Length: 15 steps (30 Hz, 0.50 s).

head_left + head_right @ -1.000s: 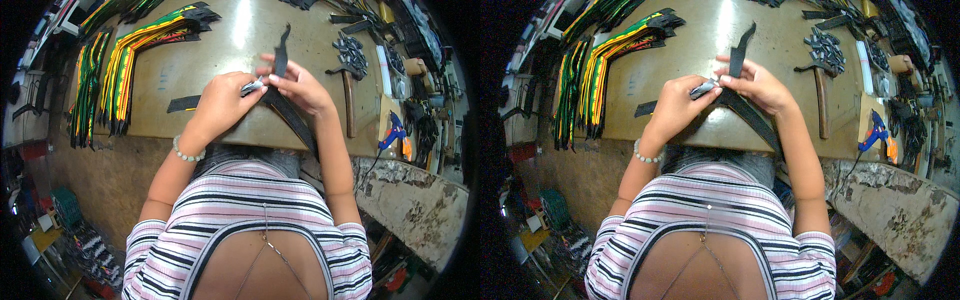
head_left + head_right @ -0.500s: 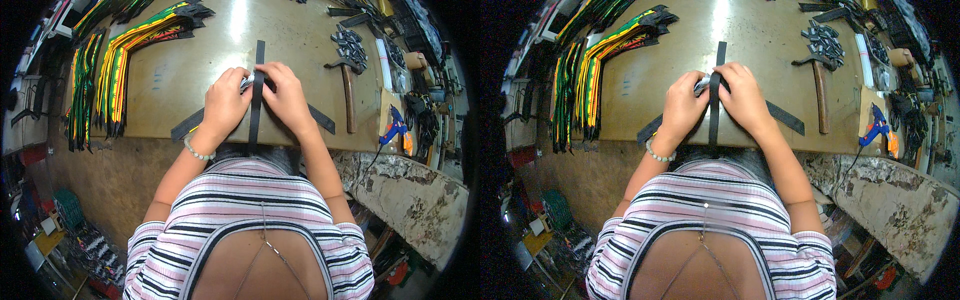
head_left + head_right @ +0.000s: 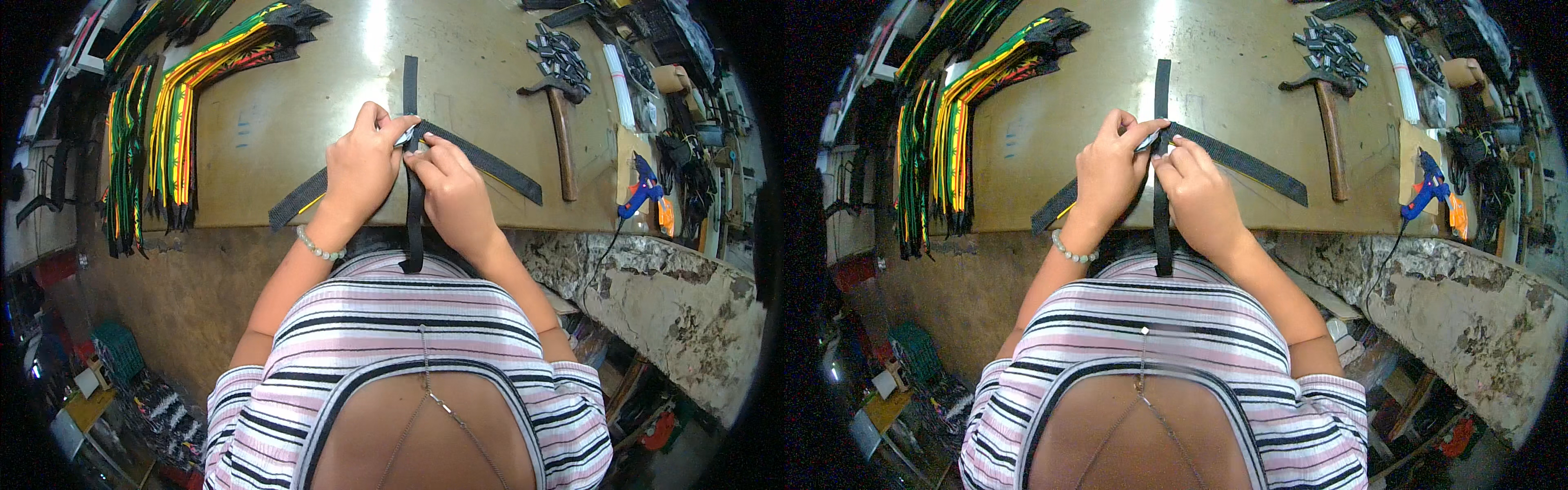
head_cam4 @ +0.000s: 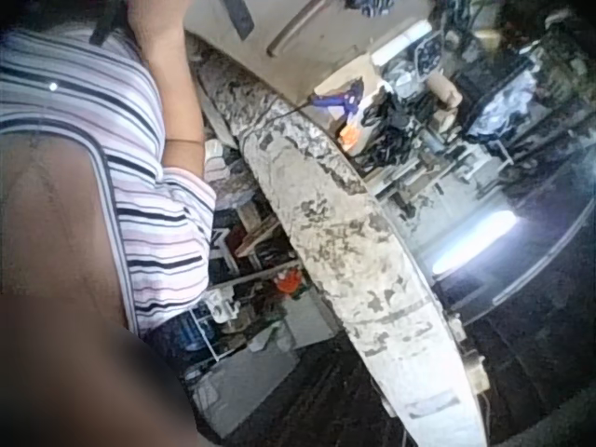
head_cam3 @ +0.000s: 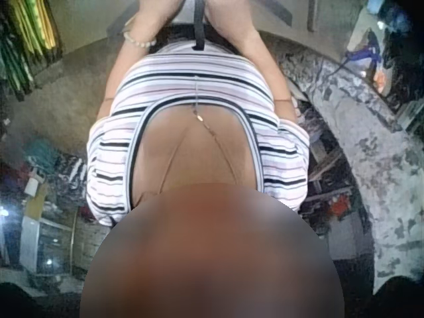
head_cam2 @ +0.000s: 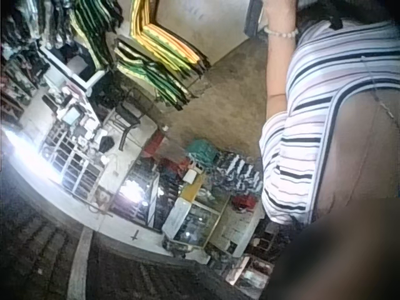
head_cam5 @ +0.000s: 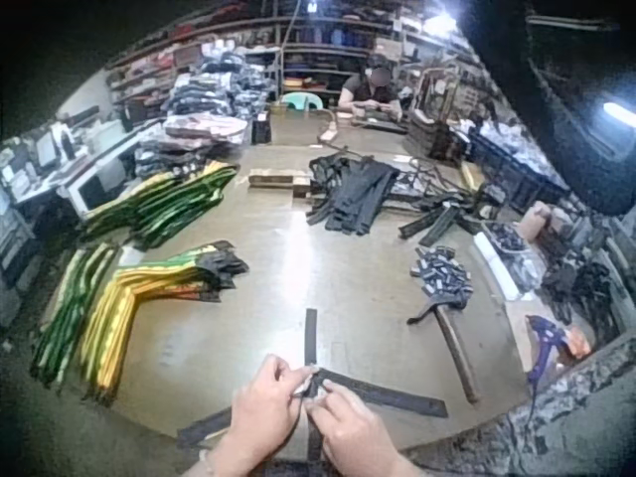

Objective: The person assembles lanyards by applying hot glue to black fabric strips and attaching small rectangular tags. They repeatedly pick up tags, apply glue, and press the tags onto the strips, then place the finished lanyards aside.

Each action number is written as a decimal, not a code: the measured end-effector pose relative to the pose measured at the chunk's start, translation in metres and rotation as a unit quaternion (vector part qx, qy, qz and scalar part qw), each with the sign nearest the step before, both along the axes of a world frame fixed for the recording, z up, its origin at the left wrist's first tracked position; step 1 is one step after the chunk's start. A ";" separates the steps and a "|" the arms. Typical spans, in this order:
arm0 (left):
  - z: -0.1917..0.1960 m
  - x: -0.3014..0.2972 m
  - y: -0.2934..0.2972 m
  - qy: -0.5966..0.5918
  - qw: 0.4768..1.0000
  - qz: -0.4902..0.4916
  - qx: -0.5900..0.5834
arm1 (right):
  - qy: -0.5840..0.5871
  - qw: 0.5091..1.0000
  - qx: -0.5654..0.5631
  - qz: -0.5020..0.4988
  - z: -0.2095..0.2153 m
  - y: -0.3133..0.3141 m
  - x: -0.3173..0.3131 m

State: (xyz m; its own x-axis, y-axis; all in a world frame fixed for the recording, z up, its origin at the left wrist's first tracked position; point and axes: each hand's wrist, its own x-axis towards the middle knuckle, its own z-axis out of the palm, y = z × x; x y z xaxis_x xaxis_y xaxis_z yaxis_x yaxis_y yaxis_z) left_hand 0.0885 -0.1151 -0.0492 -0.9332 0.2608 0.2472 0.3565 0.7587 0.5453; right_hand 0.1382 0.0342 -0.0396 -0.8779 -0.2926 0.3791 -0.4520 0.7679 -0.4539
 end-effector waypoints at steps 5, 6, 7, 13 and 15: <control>0.002 0.000 -0.001 0.001 1.000 -0.003 -0.015 | -0.086 0.993 -0.013 0.081 0.019 0.005 0.016; 0.003 0.000 -0.001 0.000 1.000 -0.007 -0.019 | -0.122 0.986 -0.027 0.111 0.024 0.012 0.018; 0.005 0.001 -0.001 -0.001 1.000 -0.012 -0.022 | -0.169 0.976 -0.033 0.134 0.028 0.023 0.020; 0.012 -0.002 -0.010 0.003 0.998 -0.053 0.024 | 0.017 0.863 -0.280 -0.420 0.018 0.172 0.036; 0.013 0.000 -0.015 0.015 0.997 -0.042 0.055 | 0.208 0.706 -0.141 -0.662 0.000 0.252 0.041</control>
State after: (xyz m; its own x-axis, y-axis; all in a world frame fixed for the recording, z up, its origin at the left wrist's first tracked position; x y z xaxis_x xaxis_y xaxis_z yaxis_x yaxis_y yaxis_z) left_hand 0.0881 -0.1304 -0.0358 -0.9005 0.3078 0.3073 0.4347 0.6607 0.6120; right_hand 0.1796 0.2858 -0.0391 -0.1071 0.8186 0.5643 0.4371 0.5485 -0.7128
